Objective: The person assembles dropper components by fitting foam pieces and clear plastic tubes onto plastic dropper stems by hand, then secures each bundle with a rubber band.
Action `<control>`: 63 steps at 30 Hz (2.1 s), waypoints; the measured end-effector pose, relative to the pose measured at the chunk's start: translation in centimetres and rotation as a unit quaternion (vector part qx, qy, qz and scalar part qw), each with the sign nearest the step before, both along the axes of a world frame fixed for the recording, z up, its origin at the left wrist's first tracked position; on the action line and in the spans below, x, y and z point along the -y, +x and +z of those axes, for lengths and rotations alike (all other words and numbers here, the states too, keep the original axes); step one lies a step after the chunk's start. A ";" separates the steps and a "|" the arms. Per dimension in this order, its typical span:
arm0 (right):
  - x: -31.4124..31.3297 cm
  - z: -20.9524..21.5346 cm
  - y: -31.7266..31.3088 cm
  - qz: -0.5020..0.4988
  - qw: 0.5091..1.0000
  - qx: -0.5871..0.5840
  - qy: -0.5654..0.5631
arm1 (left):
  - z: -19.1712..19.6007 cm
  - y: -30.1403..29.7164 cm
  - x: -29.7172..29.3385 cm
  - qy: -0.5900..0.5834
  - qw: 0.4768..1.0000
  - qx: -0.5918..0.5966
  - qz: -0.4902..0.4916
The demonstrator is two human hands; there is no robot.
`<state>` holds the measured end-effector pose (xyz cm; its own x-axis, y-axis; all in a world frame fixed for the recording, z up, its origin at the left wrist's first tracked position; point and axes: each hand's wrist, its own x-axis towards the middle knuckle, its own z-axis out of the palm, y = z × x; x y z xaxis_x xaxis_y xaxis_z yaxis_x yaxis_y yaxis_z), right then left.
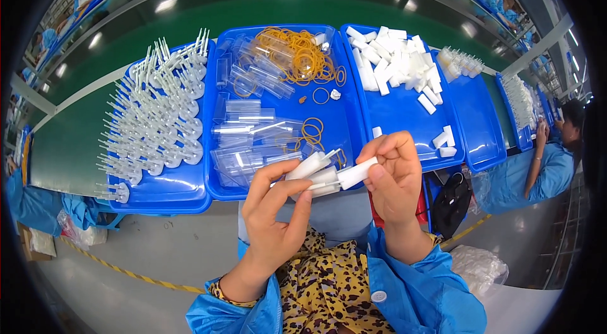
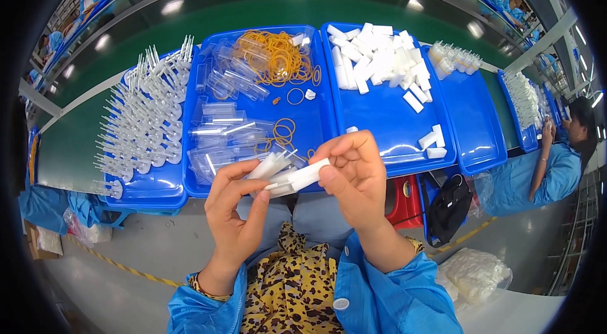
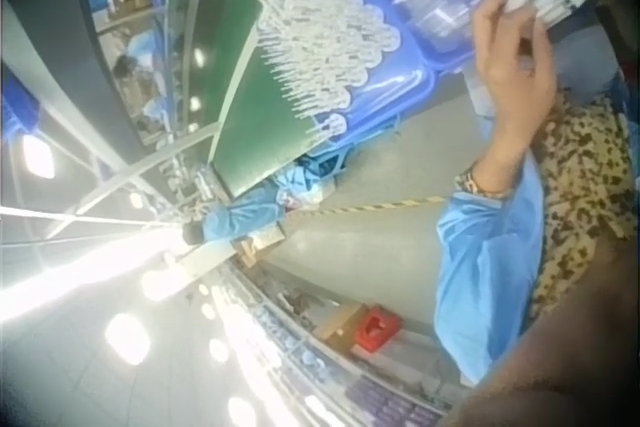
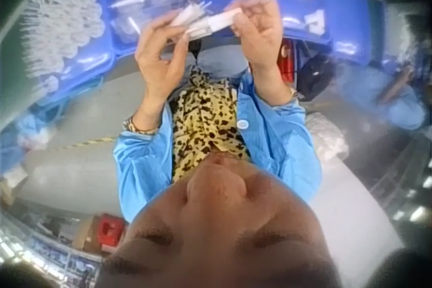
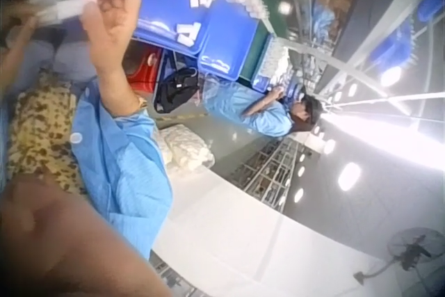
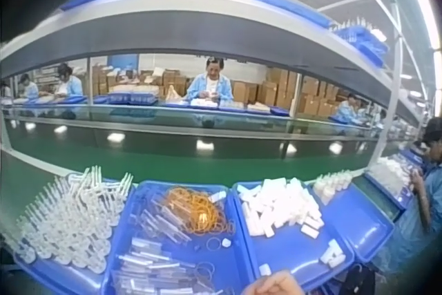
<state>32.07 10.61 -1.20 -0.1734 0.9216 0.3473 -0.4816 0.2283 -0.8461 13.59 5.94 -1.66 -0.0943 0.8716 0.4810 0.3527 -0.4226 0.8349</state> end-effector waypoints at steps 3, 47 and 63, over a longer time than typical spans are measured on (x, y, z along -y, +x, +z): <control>-0.1 0.0 -0.4 0.014 0.999 -0.023 -0.048 | 0.0 -0.2 0.2 0.004 1.000 0.011 0.004; 0.4 1.1 -2.5 -0.131 0.868 0.400 0.264 | -0.8 0.0 0.2 0.063 0.996 -0.069 0.007; -2.4 3.5 -0.5 0.117 0.911 0.345 0.194 | -0.9 -1.7 0.1 -0.027 0.977 0.174 -0.121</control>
